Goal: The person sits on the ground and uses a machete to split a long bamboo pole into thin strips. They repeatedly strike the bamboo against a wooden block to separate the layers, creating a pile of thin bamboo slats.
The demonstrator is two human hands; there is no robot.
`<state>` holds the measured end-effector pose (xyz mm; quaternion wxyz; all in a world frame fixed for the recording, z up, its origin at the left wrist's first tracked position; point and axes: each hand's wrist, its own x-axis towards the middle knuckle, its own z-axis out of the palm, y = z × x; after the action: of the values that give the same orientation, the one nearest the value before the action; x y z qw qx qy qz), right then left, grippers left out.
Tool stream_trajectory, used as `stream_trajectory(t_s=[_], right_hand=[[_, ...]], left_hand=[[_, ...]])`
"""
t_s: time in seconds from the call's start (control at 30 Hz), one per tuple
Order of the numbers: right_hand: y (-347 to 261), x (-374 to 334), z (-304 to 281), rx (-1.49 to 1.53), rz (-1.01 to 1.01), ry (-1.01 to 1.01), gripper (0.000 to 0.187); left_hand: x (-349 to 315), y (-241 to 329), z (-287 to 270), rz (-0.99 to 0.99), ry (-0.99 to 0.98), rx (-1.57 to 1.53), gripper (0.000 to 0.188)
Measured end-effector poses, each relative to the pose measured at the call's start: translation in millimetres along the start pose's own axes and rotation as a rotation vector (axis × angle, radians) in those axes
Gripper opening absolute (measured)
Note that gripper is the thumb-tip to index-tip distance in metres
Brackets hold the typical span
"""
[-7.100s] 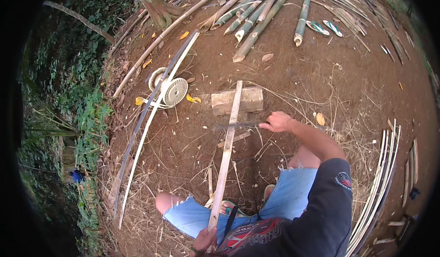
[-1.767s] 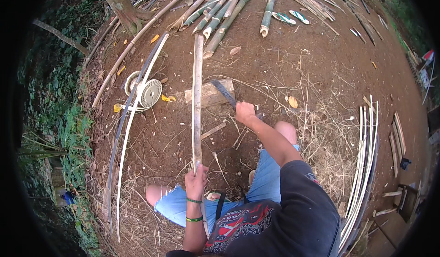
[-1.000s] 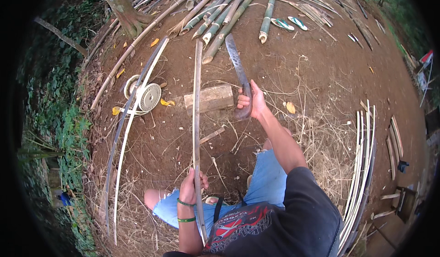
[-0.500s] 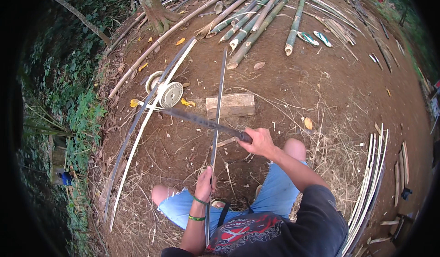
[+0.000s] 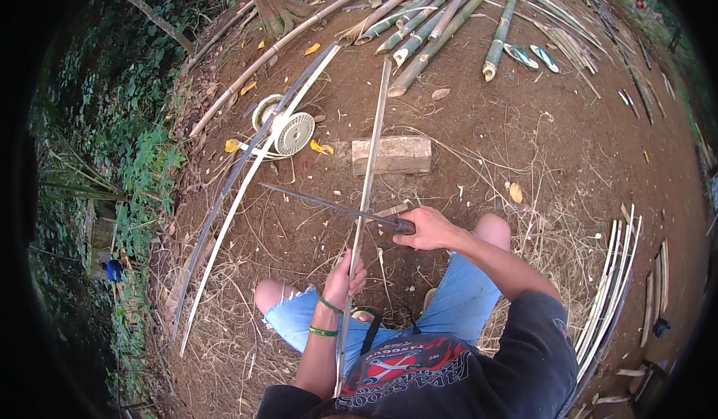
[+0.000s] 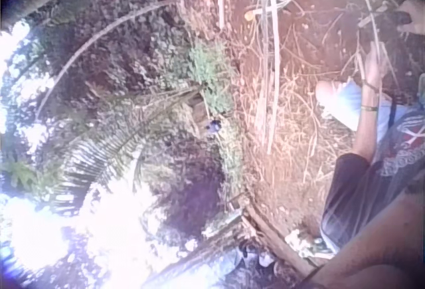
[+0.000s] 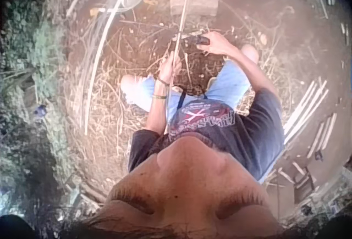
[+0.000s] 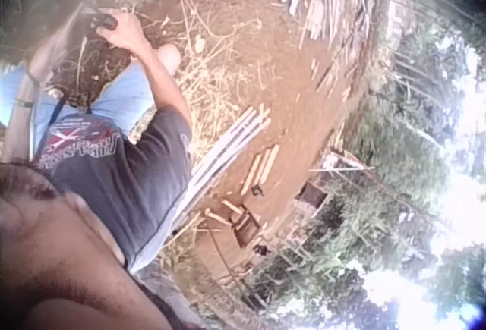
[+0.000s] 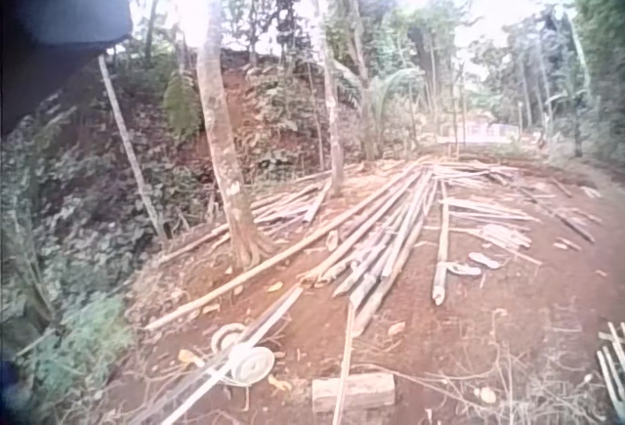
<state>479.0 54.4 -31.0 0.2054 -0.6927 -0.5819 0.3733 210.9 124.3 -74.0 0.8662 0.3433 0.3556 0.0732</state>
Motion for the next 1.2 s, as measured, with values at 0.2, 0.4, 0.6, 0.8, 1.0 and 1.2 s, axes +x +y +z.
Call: stream_trajectory(t_s=[0.2,0.4,0.6,0.8,1.0,1.2], right_hand=[[-2,3,9,-0.184,-0.115,0.260,0.029],[-6,-6,46,-0.257,-0.145,0.319,0.023],[36,25,3,-0.459,-0.189,0.462,0.012],[37,31,-21,-0.390,-0.060,0.570,0.015],[34,20,13,-0.506,-0.370,0.433,0.016],[78,60,-67,-0.335,0.078,0.671,0.016]], left_hand=[[1,-6,4,0.075,0.105,0.051,0.051],[13,-9,0,0.103,0.241,0.235,0.056],[23,-32,-17,0.309,0.307,0.470,0.057],[14,-20,-3,0.118,0.235,0.198,0.056],[14,-19,-3,0.166,0.254,0.280,0.057],[3,-31,-11,0.194,0.254,0.387,0.059]])
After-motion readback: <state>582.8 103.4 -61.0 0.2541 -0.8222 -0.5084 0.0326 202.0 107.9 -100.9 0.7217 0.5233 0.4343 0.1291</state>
